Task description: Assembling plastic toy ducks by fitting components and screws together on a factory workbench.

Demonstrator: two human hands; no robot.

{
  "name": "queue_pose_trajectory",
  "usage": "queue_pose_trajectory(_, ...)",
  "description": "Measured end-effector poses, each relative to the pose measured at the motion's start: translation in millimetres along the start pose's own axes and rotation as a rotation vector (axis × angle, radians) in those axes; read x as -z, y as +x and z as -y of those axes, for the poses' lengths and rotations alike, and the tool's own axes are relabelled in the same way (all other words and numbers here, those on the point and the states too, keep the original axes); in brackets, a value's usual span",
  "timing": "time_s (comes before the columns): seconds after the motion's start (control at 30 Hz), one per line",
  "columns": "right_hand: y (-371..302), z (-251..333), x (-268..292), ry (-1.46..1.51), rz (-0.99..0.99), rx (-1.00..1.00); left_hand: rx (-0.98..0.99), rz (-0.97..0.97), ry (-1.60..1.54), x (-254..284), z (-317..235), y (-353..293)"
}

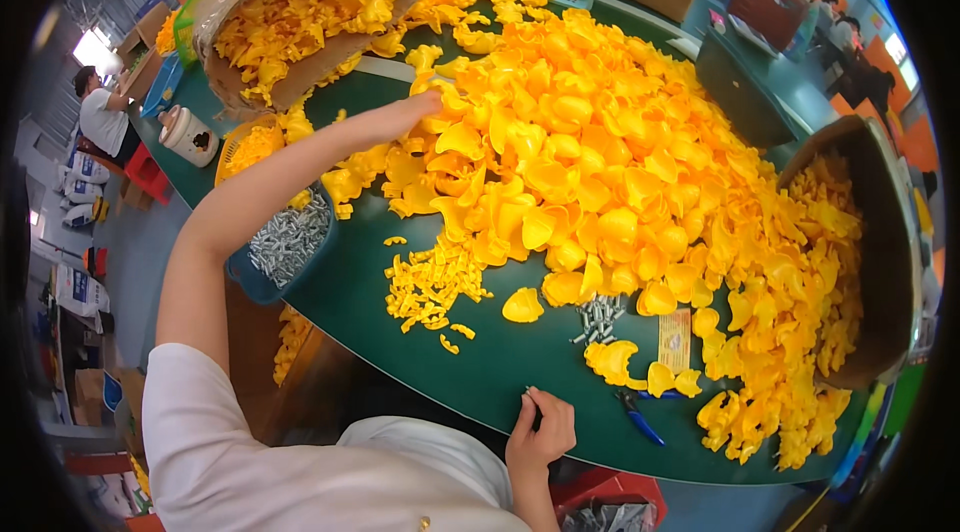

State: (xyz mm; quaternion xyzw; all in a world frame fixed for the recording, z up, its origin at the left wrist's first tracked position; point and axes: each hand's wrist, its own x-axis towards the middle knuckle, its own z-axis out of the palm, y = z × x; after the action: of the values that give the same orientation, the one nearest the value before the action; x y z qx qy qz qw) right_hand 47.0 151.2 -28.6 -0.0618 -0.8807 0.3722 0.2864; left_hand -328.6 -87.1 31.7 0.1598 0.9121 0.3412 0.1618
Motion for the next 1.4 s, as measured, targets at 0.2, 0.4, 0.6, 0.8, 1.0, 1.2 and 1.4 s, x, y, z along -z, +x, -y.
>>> queue_pose_trajectory(0.2, 2, 3, 2, -0.02, 0.011, 0.026, -0.153, 0.22, 0.167, 37, -8, -34)
queue_pose_trajectory(0.4, 0, 6, 1, -0.006, -0.002, 0.052, -0.325, -0.146, 0.468, 10, -31, -65)
queue_pose_trajectory(0.6, -2, 6, 1, 0.049, -0.024, 0.099, -0.195, -0.299, 0.083, 5, -48, -116)
queue_pose_trajectory(0.8, -10, 18, 23, 0.545, 0.044, -0.292, -0.132, -0.274, -0.261, -73, -85, -213)
queue_pose_trajectory(1.0, 15, 56, 31, 0.839, 0.344, -0.325, -0.257, -0.169, -0.576, -148, -100, -268)
queue_pose_trajectory(1.2, 24, 56, 24, 0.717, 0.474, -0.305, -0.228, -0.195, -0.557, -163, -102, -281)
queue_pose_trajectory(1.4, 28, 65, 20, 0.728, 0.52, -0.461, -0.295, -0.3, -0.451, -161, -94, -279)
